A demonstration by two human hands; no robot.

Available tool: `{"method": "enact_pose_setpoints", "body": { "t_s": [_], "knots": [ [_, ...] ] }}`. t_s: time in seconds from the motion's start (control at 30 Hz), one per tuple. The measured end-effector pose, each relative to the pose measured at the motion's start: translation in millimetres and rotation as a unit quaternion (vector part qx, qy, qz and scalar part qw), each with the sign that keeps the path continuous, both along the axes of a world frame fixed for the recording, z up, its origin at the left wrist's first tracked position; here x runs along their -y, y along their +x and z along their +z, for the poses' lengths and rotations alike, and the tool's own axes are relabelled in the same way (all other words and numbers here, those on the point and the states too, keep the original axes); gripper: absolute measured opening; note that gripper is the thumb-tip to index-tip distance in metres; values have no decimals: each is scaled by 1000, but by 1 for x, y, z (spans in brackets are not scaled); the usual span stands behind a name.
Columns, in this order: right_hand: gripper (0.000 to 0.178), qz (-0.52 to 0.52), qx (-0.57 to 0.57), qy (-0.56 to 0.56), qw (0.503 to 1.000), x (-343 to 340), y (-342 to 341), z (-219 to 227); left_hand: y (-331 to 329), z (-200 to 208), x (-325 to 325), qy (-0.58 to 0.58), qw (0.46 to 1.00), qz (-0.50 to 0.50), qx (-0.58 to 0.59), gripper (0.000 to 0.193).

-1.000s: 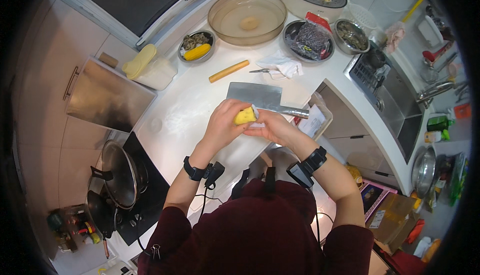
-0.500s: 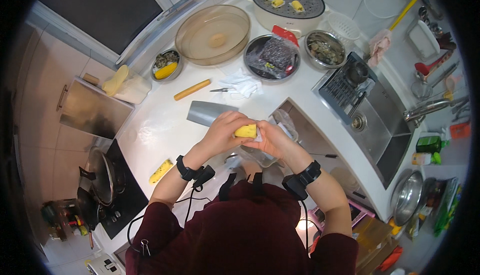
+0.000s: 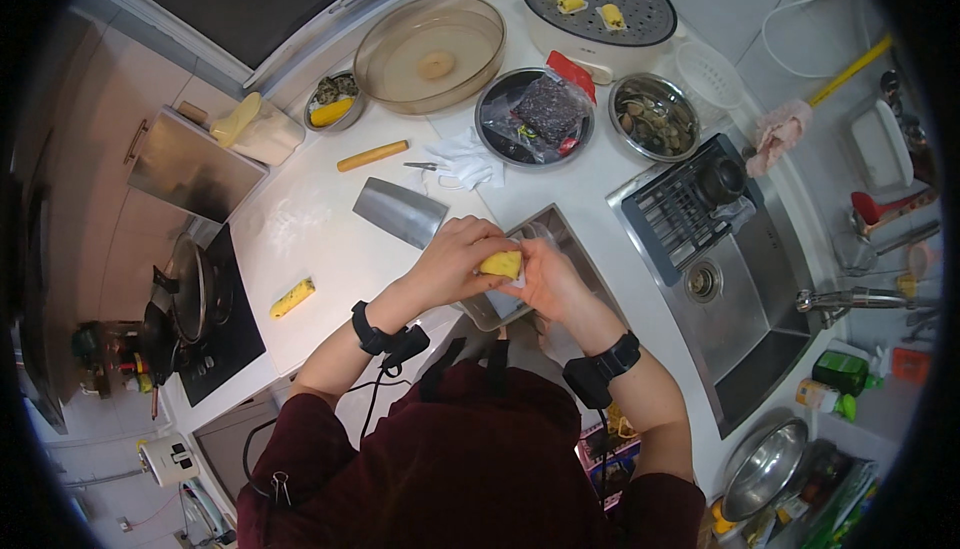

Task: The person uses a cleaver to cut a long yellow vegetable into small pieces on a white countertop. They then place the cut pieces into a metal steamer basket.

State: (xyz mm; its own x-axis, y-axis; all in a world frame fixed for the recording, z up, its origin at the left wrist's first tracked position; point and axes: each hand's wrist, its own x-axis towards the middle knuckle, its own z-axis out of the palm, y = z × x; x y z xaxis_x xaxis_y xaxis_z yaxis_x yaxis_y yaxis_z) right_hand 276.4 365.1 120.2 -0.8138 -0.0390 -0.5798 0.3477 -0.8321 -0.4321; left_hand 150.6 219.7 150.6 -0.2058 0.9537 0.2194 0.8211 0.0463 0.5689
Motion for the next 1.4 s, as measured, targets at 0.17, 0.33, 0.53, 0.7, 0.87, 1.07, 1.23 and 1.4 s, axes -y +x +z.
{"method": "enact_pose_setpoints", "body": {
  "t_s": [0.17, 0.33, 0.53, 0.7, 0.87, 1.07, 1.23, 1.4],
  "knots": [
    [57, 37, -43, -13, 998, 0, -5, 8, 1, 5, -4, 13, 1000, 15, 11, 46],
    [66, 38, -80, -49, 995, -1, -14, 11, -3, 10, -4, 64, 998, 18, 1, 48],
    [68, 10, -66, -4, 998, 9, -27, 26, -15, 18, 10, 102, 992, 62, 48, 61],
    [63, 38, -85, 1, 996, 6, -35, 37, -42, 23, 43, 51, 976, 52, 207, 61],
    [51, 28, -48, 69, 996, 15, -43, 36, -39, 20, 47, 39, 959, 58, 273, 54],
    [41, 23, -58, 117, 991, 25, -49, 37, -47, 19, 51, 48, 966, 54, 248, 49],
    [41, 22, -33, 144, 989, 29, -53, 36, -53, 21, 56, 31, 980, 53, 187, 51],
    [41, 16, -61, 156, 986, 33, -61, 33, -52, 16, 52, 57, 970, 40, 233, 55]
  ]
}}
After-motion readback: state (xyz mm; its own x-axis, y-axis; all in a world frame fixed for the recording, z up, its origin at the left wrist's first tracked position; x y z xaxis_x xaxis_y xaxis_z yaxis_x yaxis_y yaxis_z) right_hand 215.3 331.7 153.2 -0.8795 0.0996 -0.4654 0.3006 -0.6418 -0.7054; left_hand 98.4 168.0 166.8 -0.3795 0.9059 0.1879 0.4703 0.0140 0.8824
